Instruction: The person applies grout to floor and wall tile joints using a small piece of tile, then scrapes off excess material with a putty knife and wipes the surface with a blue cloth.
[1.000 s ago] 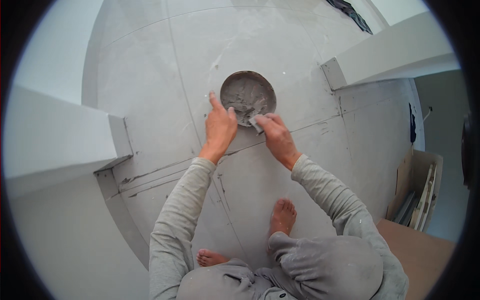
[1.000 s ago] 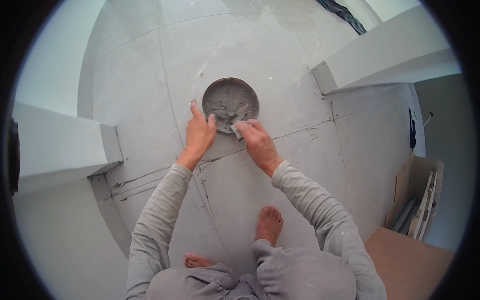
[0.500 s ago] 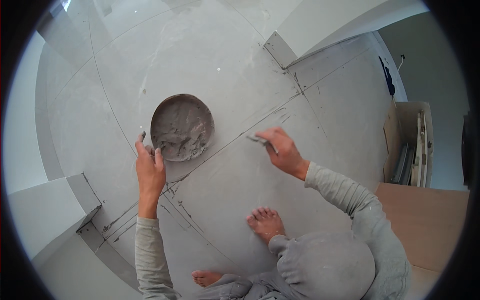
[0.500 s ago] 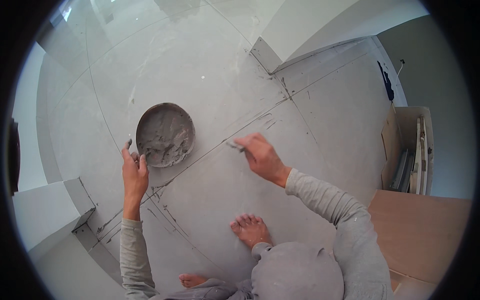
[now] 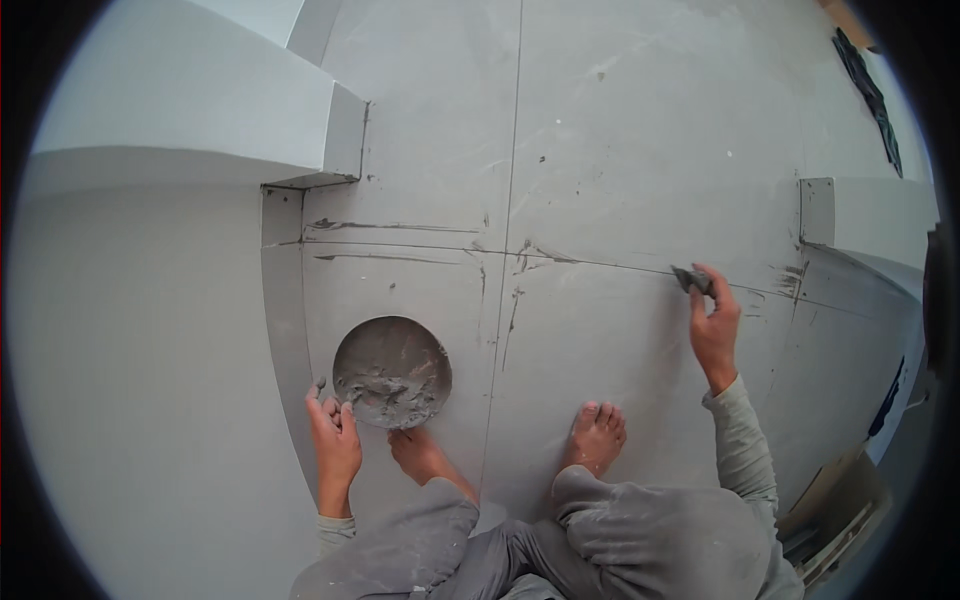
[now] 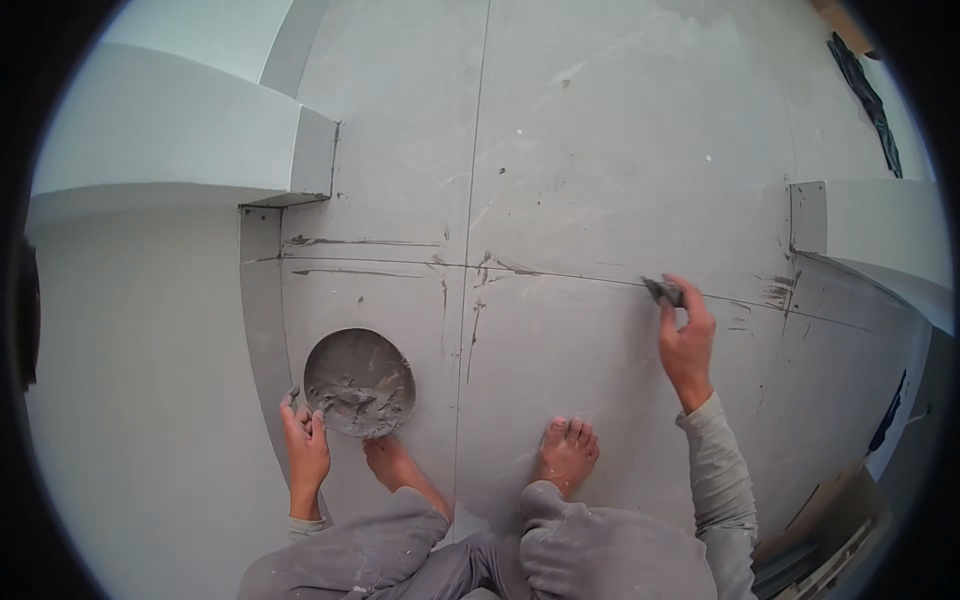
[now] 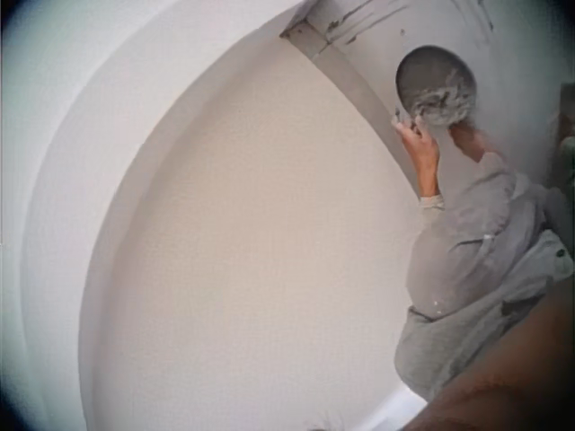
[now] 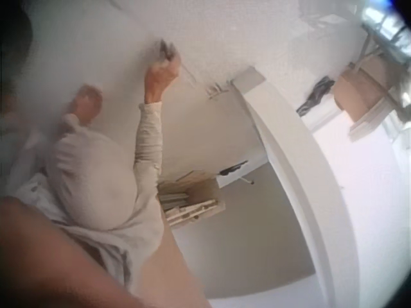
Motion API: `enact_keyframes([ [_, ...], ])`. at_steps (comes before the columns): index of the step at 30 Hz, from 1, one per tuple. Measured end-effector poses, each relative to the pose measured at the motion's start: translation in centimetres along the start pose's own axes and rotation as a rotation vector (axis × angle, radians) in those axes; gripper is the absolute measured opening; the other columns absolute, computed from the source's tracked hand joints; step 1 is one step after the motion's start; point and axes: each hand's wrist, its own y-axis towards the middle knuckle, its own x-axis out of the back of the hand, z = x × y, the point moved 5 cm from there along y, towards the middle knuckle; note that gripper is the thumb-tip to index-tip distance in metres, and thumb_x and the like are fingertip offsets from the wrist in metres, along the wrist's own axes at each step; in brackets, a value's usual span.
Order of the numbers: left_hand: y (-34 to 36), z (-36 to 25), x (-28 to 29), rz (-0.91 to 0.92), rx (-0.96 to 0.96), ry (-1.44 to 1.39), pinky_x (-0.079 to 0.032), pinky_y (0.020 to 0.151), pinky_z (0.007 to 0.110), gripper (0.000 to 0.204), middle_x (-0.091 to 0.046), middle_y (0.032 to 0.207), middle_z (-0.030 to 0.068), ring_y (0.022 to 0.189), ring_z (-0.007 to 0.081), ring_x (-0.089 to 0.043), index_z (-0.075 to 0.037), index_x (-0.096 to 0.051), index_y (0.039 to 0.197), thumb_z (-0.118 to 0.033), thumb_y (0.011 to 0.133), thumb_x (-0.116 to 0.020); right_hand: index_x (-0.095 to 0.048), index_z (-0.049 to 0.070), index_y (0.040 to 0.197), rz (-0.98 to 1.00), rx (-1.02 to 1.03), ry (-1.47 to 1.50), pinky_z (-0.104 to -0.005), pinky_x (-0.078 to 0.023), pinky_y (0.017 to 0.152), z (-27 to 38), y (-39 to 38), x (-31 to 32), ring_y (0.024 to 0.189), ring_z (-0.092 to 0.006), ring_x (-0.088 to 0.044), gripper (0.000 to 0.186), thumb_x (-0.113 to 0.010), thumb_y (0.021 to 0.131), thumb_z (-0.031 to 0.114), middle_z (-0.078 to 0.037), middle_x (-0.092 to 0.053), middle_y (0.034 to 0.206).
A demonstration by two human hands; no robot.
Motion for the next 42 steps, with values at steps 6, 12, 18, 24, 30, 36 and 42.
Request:
enact_keyframes([
  [6, -3.3, 9.0, 0.4, -0.185, 0.059, 0.054, -0.046, 0.072, 0.030, 0.055, -0.050, 0.082, 0.0068, 0.074, 0.0145, -0.051, 0.008, -0.026, 0.152, 0.000, 0.104, -0.052, -0.065, -0.001, 0.118, 0.173, 0.668, 0.046, -0.0421, -0.056, 0.087, 16.5, 4.9, -16.5, 0.103, -0.0368, -0.067, 0.034, -0.062, 0.085, -0.011, -0.016, -0.071, 0.105],
  [12, -4.0, 12.5, -2.4, -0.241, 0.094, 0.091, -0.050, 0.079, 0.045, 0.062, -0.065, 0.088, 0.0202, 0.085, 0.0369, -0.067, 0.009, -0.025, 0.152, -0.005, 0.102, -0.058, -0.062, -0.001, 0.120, 0.446, 0.793, -0.102, -0.0427, -0.055, 0.087, 19.0, -3.1, -21.2, 0.101, -0.0345, -0.065, 0.042, -0.061, 0.079, -0.011, -0.015, -0.067, 0.100],
  [18, -5.7, 12.3, -3.0, -0.290, 0.097, 0.057, -0.049, 0.080, 0.047, 0.061, -0.062, 0.091, 0.0174, 0.084, 0.0380, -0.063, 0.005, -0.034, 0.151, -0.013, 0.101, -0.063, -0.065, 0.003, 0.113, 0.841, 0.817, 0.133, -0.0446, -0.055, 0.089, 23.6, -2.5, -24.5, 0.101, -0.0355, -0.066, 0.039, -0.053, 0.080, -0.015, -0.014, -0.070, 0.101],
  [24, -5.9, 9.4, -3.3, -0.265, -0.295, 0.408, -0.046, 0.089, 0.046, 0.048, -0.058, 0.110, 0.0146, 0.099, 0.0329, -0.055, -0.005, -0.058, 0.141, -0.025, 0.098, -0.067, -0.060, 0.000, 0.111, 0.705, 1.205, 0.011, -0.0471, -0.054, 0.083, 36.2, 9.9, -37.3, 0.098, -0.0408, -0.065, 0.033, -0.053, 0.082, -0.015, -0.018, -0.069, 0.105],
  [30, -5.9, 9.5, -4.3, -0.013, -0.385, 0.589, -0.041, 0.097, 0.045, 0.064, -0.057, 0.118, 0.0130, 0.107, 0.0310, -0.051, -0.009, -0.059, 0.144, -0.047, 0.094, -0.070, -0.056, 0.000, 0.119, 0.811, 1.265, -0.304, -0.0472, -0.057, 0.084, 36.5, 9.1, -39.1, 0.100, -0.0392, -0.068, 0.030, -0.050, 0.091, -0.009, -0.018, -0.070, 0.109],
  [36, -4.8, 9.4, -5.3, -0.015, -0.391, 0.631, -0.040, 0.099, 0.045, 0.076, -0.055, 0.125, 0.0123, 0.109, 0.0311, -0.049, -0.009, -0.056, 0.147, -0.056, 0.090, -0.073, -0.055, 0.003, 0.107, 0.893, 1.363, -0.317, -0.0428, -0.059, 0.078, 27.0, 8.6, -28.7, 0.108, -0.0325, -0.066, 0.026, -0.056, 0.087, -0.012, -0.014, -0.067, 0.102],
  [42, -4.8, 9.4, -4.8, -0.047, -0.402, 0.619, -0.041, 0.097, 0.045, 0.074, -0.055, 0.123, 0.0116, 0.108, 0.0305, -0.049, -0.009, -0.058, 0.144, -0.056, 0.089, -0.074, -0.060, 0.004, 0.104, 1.111, 1.081, -0.454, -0.0436, -0.060, 0.080, 23.5, 4.2, -22.6, 0.105, -0.0327, -0.068, 0.033, -0.061, 0.078, -0.016, -0.014, -0.070, 0.104],
])
